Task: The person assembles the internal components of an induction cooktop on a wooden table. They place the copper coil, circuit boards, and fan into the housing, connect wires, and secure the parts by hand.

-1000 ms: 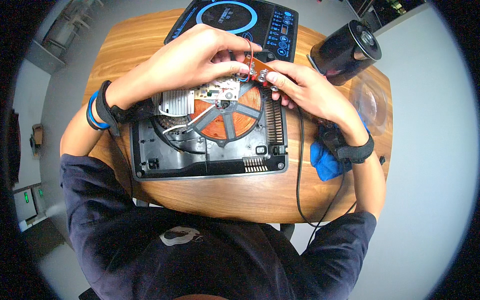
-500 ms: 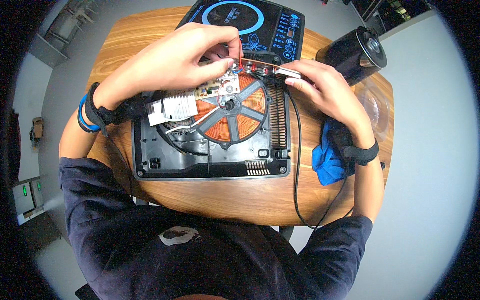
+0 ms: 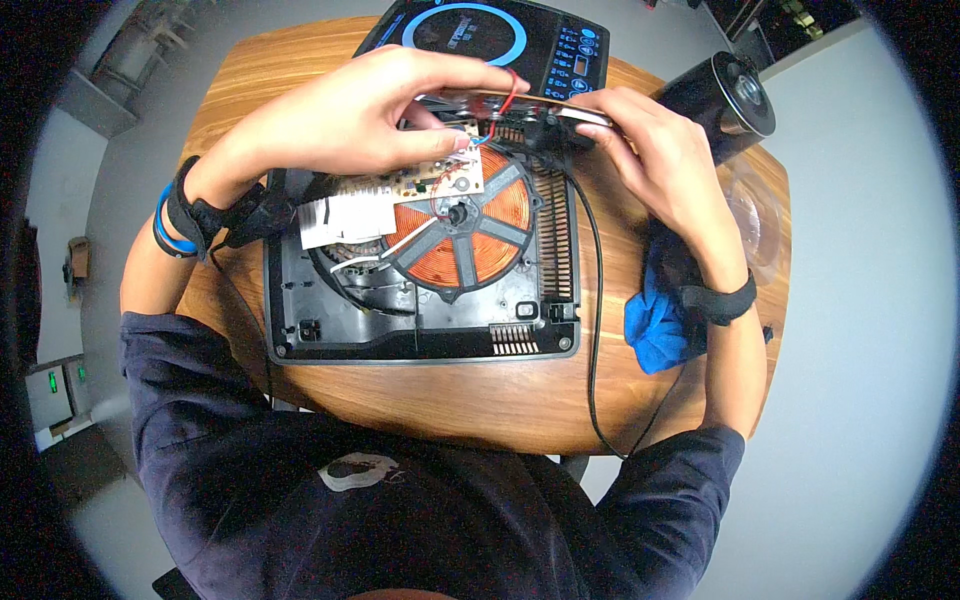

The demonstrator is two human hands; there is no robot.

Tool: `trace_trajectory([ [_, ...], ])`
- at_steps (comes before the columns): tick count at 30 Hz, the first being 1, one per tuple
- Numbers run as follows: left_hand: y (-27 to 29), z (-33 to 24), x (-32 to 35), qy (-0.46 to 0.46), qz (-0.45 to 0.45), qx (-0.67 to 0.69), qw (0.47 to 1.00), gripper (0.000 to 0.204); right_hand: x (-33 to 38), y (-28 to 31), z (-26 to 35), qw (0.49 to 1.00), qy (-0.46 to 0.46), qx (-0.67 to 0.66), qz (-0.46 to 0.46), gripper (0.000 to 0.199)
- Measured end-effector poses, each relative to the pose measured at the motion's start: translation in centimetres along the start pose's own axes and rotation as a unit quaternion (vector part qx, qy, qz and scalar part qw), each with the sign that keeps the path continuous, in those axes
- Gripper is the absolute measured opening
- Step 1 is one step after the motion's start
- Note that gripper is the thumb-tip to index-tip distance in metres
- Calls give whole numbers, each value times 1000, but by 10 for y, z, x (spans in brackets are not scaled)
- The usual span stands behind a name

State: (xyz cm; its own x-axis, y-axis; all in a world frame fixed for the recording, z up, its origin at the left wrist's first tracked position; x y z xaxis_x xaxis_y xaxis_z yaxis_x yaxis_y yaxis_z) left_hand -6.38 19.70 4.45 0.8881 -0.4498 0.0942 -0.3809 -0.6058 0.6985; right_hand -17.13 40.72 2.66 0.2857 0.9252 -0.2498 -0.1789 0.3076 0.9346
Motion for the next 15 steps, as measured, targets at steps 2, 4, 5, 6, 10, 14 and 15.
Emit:
trace_trajectory([
  [2,2,7,2,-25,-44,73,996,54,4,1,-6,999,-36,12,6,25],
  [4,0,12,1,-6,-27,67,997,60,5,-2,-3,999,-48,11,-3,24],
  [5,0,14,1,-1,-19,55,998,60,4,-3,0,999,-42,14,-7,24],
  [6,1,16,1,4,-12,42,999,60,3,-3,2,999,-36,18,-10,24],
  [10,9,10,-2,-40,-1,-122,992,58,-6,-6,6,998,-18,54,7,25],
  [14,10,16,-3,-61,-13,-107,992,55,-10,-12,1,994,-56,-51,84,27],
  [15,10,19,-2,-61,-15,-95,993,54,-11,-13,-1,991,-57,-76,98,27],
])
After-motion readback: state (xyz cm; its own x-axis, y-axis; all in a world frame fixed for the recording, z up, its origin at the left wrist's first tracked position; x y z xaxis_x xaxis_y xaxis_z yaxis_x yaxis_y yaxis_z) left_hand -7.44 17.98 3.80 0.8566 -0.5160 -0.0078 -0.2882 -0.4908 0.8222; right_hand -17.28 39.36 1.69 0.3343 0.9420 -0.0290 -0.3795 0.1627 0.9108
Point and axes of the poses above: each hand's wrist, its own x-axis away from the middle knuckle, its own y-axis out of the back of the hand, z = x × y, the point moved 7 cm from there along -x, towards the middle knuckle, and after that the axes turned 9 degrees about z, right-handed, at the moved point
